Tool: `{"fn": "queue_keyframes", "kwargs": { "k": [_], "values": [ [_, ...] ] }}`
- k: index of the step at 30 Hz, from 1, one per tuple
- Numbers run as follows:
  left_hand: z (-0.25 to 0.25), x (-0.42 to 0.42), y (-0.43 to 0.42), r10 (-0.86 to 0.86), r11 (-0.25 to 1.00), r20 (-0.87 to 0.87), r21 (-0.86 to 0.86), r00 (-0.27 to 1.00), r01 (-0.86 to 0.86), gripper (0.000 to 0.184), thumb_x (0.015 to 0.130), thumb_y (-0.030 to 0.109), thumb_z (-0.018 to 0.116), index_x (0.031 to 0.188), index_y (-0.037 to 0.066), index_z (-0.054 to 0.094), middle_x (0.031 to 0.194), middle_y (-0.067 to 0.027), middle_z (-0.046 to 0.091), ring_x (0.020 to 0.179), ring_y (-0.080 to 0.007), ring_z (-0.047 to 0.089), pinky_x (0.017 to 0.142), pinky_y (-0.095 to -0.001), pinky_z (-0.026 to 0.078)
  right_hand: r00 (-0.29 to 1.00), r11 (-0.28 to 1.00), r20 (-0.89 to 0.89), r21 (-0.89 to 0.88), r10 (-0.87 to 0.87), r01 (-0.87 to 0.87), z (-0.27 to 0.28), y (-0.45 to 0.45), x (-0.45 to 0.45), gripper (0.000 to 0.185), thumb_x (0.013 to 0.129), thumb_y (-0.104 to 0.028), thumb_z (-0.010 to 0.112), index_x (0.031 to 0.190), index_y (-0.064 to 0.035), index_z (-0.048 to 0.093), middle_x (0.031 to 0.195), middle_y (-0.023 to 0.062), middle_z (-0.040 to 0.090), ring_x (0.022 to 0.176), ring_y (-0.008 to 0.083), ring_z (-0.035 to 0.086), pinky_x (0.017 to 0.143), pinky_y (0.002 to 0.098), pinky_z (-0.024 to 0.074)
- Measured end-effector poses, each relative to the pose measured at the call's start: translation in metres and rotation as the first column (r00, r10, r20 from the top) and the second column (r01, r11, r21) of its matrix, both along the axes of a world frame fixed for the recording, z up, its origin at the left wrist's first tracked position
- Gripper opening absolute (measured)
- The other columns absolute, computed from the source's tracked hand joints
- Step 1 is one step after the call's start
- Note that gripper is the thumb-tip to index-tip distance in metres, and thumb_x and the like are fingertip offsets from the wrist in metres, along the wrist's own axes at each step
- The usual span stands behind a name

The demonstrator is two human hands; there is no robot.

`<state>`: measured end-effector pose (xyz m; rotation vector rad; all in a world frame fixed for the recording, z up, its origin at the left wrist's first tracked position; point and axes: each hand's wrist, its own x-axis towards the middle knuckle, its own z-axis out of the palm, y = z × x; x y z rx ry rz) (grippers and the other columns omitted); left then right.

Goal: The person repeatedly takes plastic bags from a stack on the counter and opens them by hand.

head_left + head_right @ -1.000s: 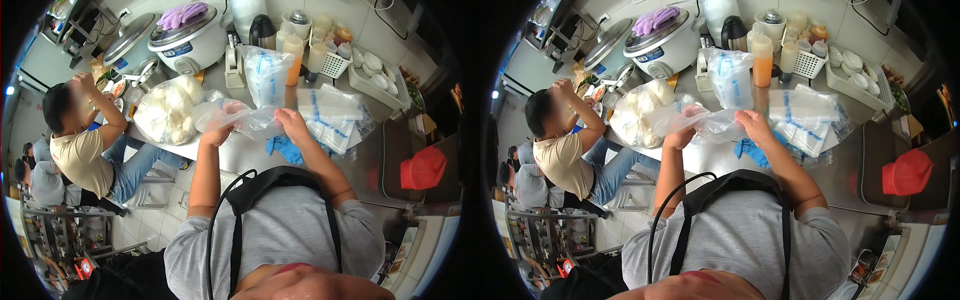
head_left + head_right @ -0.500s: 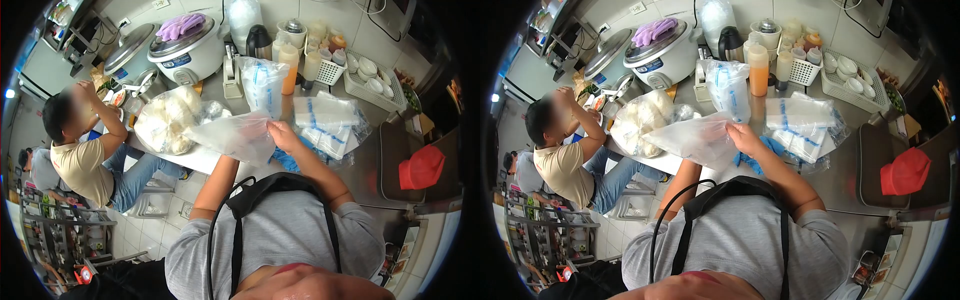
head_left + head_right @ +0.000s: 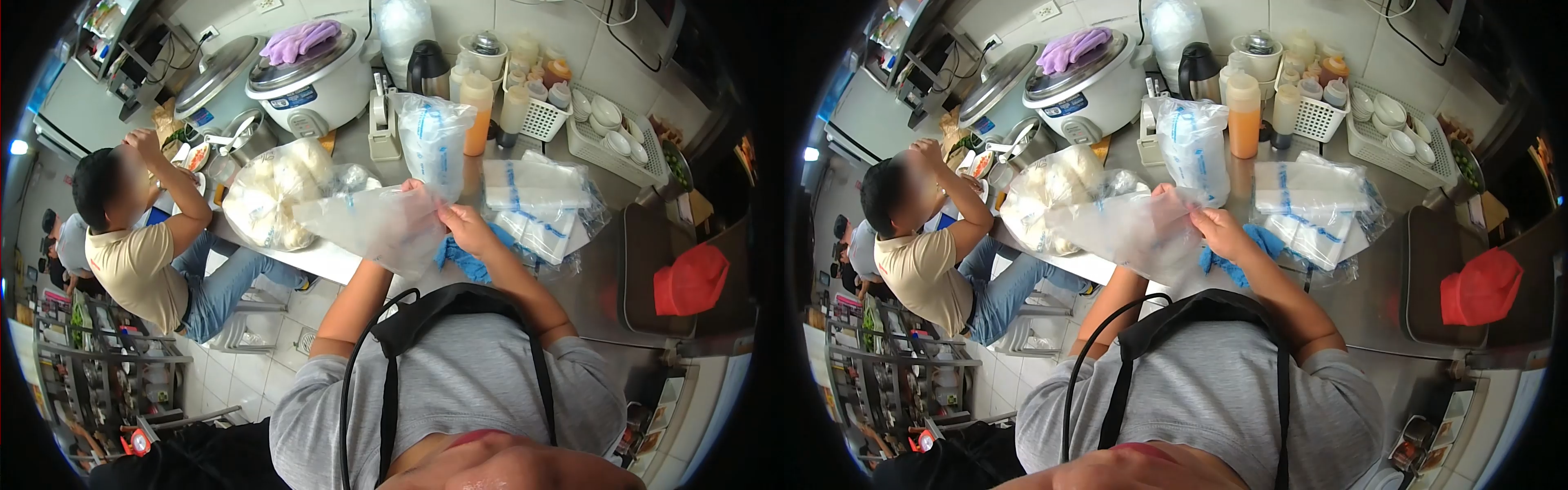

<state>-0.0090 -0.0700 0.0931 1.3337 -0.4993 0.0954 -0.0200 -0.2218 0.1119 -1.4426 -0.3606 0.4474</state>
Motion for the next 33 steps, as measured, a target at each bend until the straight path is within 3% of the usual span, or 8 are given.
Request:
{"fn": "queue_keyframes", "kwargs": {
  "k": [2, 8, 13, 17, 20, 25, 30, 33],
  "values": [
    [0.025, -0.009, -0.014, -0.220, 0.897, -0.212, -0.427, 0.952, 0.111, 0.023, 0.080, 0.014, 0.050, 0.099, 0.003, 0.043, 0.092, -0.0059, 0.049, 0.080, -0.0117, 0.049, 0.070, -0.0248, 0.042, 0.999, 0.999, 0.050, 0.037, -0.016, 0.014, 0.003, 0.000, -0.002, 0.029, 0.087, -0.024, 0.041, 0.085, 0.0001, 0.055, 0.073, -0.0037, 0.050, 0.067, 0.0053, 0.042, 0.062, 0.0200, 0.0363],
    [0.027, -0.020, -0.019, -0.145, 0.980, -0.191, -0.163, 0.971, 0.114, 0.015, 0.080, 0.012, 0.050, 0.092, 0.003, 0.046, 0.087, -0.0034, 0.048, 0.080, -0.0107, 0.047, 0.072, -0.0221, 0.037, 0.972, 0.987, 0.223, 0.157, -0.069, 0.034, 0.002, 0.003, 0.001, 0.030, 0.088, -0.022, 0.040, 0.098, 0.0024, 0.054, 0.086, 0.0003, 0.055, 0.079, 0.0072, 0.047, 0.074, 0.0211, 0.0382],
    [0.021, -0.012, -0.006, 0.043, 0.860, 0.438, 0.441, 0.898, -0.256, 0.018, 0.079, 0.013, 0.049, 0.095, 0.005, 0.048, 0.088, -0.0051, 0.052, 0.079, -0.0140, 0.049, 0.072, -0.0258, 0.040, 0.996, 0.993, 0.043, 0.094, -0.081, 0.077, -0.001, -0.002, -0.005, 0.029, 0.088, -0.020, 0.038, 0.100, 0.0015, 0.054, 0.086, 0.0014, 0.056, 0.079, 0.0076, 0.048, 0.074, 0.0210, 0.0379],
    [0.010, -0.015, 0.005, -0.336, 0.802, -0.262, -0.584, 0.905, 0.128, 0.021, 0.080, 0.015, 0.046, 0.099, 0.006, 0.048, 0.089, -0.0064, 0.054, 0.081, -0.0169, 0.051, 0.071, -0.0298, 0.042, 0.982, 0.917, -0.037, 0.352, -0.185, 0.186, 0.009, -0.004, -0.005, 0.028, 0.088, -0.024, 0.039, 0.090, -0.0015, 0.055, 0.083, 0.0044, 0.057, 0.077, 0.0119, 0.051, 0.073, 0.0254, 0.0398],
    [0.010, -0.017, 0.013, -0.528, 0.584, -0.297, -0.807, 0.796, 0.087, 0.023, 0.081, 0.017, 0.043, 0.102, 0.007, 0.049, 0.090, -0.0074, 0.055, 0.081, -0.0191, 0.053, 0.071, -0.0328, 0.045, 0.989, 0.792, -0.121, 0.594, -0.086, 0.142, 0.011, -0.017, 0.006, 0.027, 0.087, -0.027, 0.039, 0.079, -0.0049, 0.053, 0.081, 0.0066, 0.057, 0.077, 0.0155, 0.053, 0.073, 0.0288, 0.0410],
    [0.008, -0.017, 0.014, -0.494, 0.791, -0.445, -0.586, 0.747, 0.174, 0.028, 0.080, 0.026, 0.047, 0.101, 0.007, 0.050, 0.083, -0.0061, 0.057, 0.070, -0.0189, 0.056, 0.064, -0.0319, 0.048, 0.977, 0.719, -0.209, 0.675, -0.030, 0.167, 0.031, -0.016, 0.003, 0.033, 0.088, -0.029, 0.038, 0.064, -0.0079, 0.045, 0.059, 0.0022, 0.047, 0.057, 0.0115, 0.045, 0.057, 0.0241, 0.0379],
    [0.043, -0.013, 0.022, 0.056, 0.827, 0.004, 0.560, 0.998, -0.049, 0.027, 0.080, 0.023, 0.047, 0.095, 0.000, 0.050, 0.084, -0.0117, 0.054, 0.072, -0.0183, 0.053, 0.063, -0.0281, 0.045, 0.970, 0.887, -0.239, 0.454, 0.032, 0.083, 0.025, -0.021, 0.006, 0.033, 0.088, -0.029, 0.038, 0.062, -0.0086, 0.043, 0.054, -0.0013, 0.038, 0.050, 0.0094, 0.036, 0.048, 0.0208, 0.0299],
    [0.046, 0.011, 0.014, 0.004, 0.897, 0.058, 0.441, 0.998, -0.029, 0.024, 0.082, 0.024, 0.046, 0.090, 0.001, 0.051, 0.081, -0.0088, 0.054, 0.069, -0.0150, 0.052, 0.059, -0.0265, 0.043, 0.953, 0.931, -0.285, 0.366, 0.101, 0.010, 0.006, -0.018, 0.008, 0.032, 0.086, -0.030, 0.041, 0.062, -0.0092, 0.043, 0.056, -0.0006, 0.039, 0.053, 0.0104, 0.037, 0.050, 0.0224, 0.0299]
  ]
}}
